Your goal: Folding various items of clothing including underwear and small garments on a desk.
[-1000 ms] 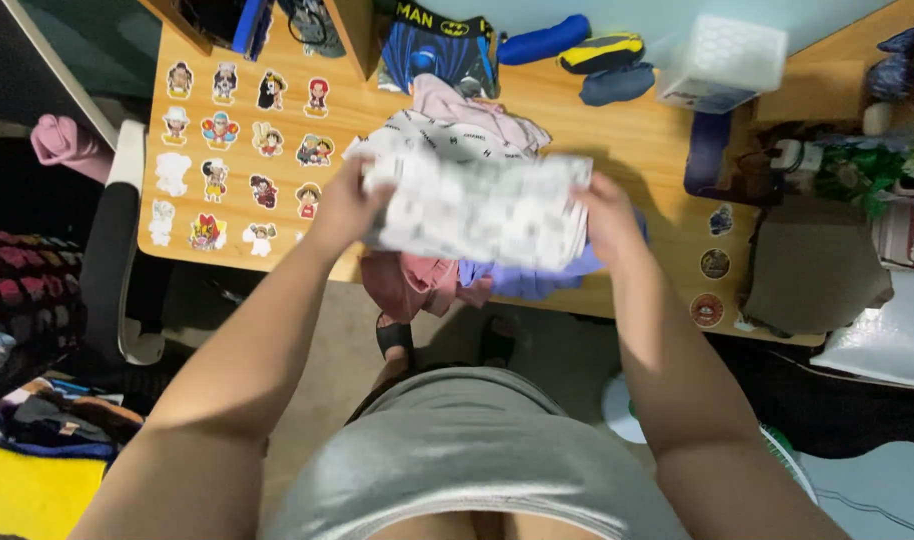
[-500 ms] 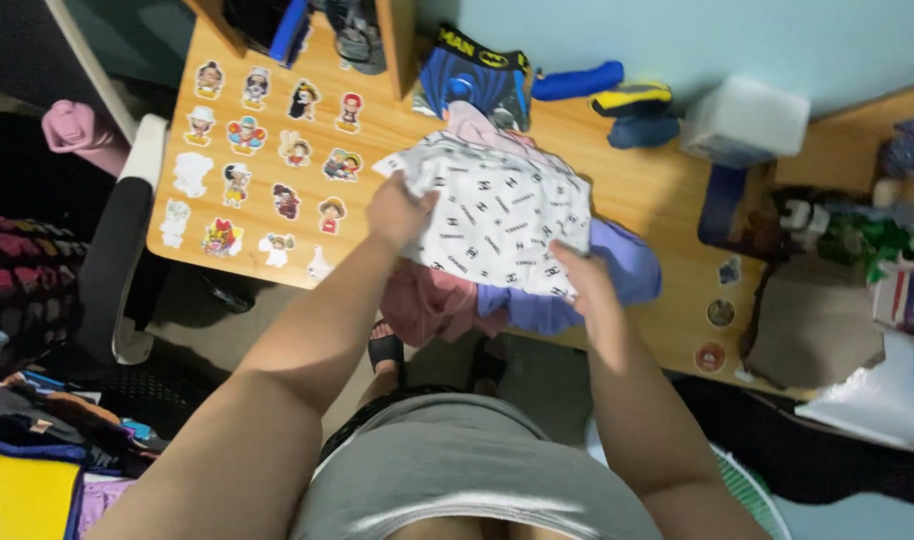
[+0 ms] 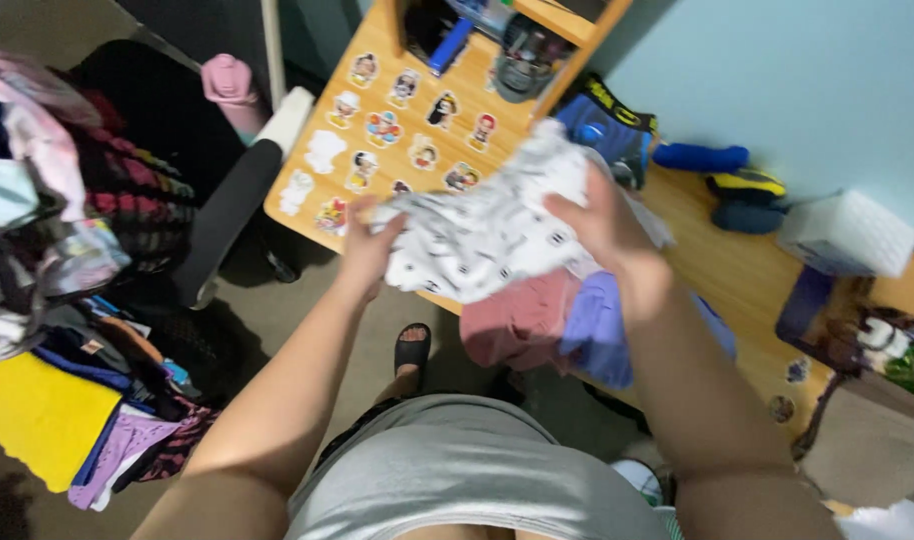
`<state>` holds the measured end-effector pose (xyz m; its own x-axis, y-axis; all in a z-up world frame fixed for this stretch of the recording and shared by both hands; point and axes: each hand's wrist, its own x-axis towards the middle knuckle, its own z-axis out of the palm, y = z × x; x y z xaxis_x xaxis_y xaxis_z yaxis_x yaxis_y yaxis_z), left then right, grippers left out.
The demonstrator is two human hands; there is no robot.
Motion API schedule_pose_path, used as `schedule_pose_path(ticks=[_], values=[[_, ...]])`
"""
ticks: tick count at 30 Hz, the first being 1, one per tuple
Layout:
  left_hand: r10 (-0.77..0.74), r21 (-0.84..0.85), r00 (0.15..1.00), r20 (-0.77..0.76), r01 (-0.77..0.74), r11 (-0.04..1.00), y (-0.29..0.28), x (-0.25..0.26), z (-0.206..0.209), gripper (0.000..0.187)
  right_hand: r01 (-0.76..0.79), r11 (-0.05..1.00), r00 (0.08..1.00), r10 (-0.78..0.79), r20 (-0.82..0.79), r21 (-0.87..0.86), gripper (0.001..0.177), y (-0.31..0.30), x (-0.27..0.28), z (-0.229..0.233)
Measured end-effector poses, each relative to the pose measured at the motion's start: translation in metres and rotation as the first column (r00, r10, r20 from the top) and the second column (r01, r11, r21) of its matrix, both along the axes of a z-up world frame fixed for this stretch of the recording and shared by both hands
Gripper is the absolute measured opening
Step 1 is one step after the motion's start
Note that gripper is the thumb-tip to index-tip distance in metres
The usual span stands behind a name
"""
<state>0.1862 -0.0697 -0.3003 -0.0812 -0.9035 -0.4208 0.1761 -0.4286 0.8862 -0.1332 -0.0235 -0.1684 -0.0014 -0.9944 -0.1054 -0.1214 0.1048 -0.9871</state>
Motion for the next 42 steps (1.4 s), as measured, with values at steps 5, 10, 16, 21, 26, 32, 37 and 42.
schedule_pose_path(ticks=[5, 10, 16, 21, 26, 32, 37, 42], values=[[0.160, -0.489, 0.972, 0.175, -0.055, 0.871, 0.012, 0.076, 0.053, 0.081, -0.105, 0.981, 0.993, 0.112, -0.033, 0.163, 0.053, -0.103, 0.060, 0.042], [0.267, -0.582, 0.920, 0.287, -0.054, 0.811, 0.009, 0.092, 0.024, 0.082, -0.156, 0.985, 0.932, 0.172, -0.320, 0.074, 0.054, -0.191, 0.072, -0.004], [-0.148, -0.087, 0.724, 0.674, 0.277, 0.957, 0.006, 0.078, -0.005, 0.098, 0.045, 0.995, 0.857, 0.007, -0.515, 0.088, 0.064, -0.179, 0.079, -0.073], [0.071, -0.163, 0.467, 0.882, 0.160, 0.974, 0.015, 0.067, -0.005, 0.080, 0.011, 0.929, 0.636, -0.292, -0.714, -0.370, 0.047, -0.039, 0.072, -0.093], [-0.012, -0.060, 0.100, 0.995, 0.678, 0.732, -0.002, 0.064, -0.057, 0.078, 0.304, 0.791, 0.469, -0.609, -0.640, -0.530, 0.054, 0.059, 0.002, -0.140], [-0.130, 0.122, -0.045, 0.990, 0.724, 0.679, -0.016, 0.037, -0.029, 0.091, 0.572, 0.782, 0.069, -0.346, -0.936, -0.247, 0.070, 0.096, -0.062, -0.165], [-0.364, 0.329, -0.045, 0.930, 0.543, 0.773, -0.009, -0.013, 0.012, 0.090, 0.673, 0.734, 0.430, -0.280, -0.858, 0.097, 0.033, 0.077, -0.095, -0.145], [-0.331, -0.490, 0.648, 0.686, 0.747, 0.448, 0.022, -0.106, 0.087, 0.094, 0.514, 0.849, 0.847, -0.480, 0.228, -0.120, 0.020, 0.077, -0.085, -0.047]])
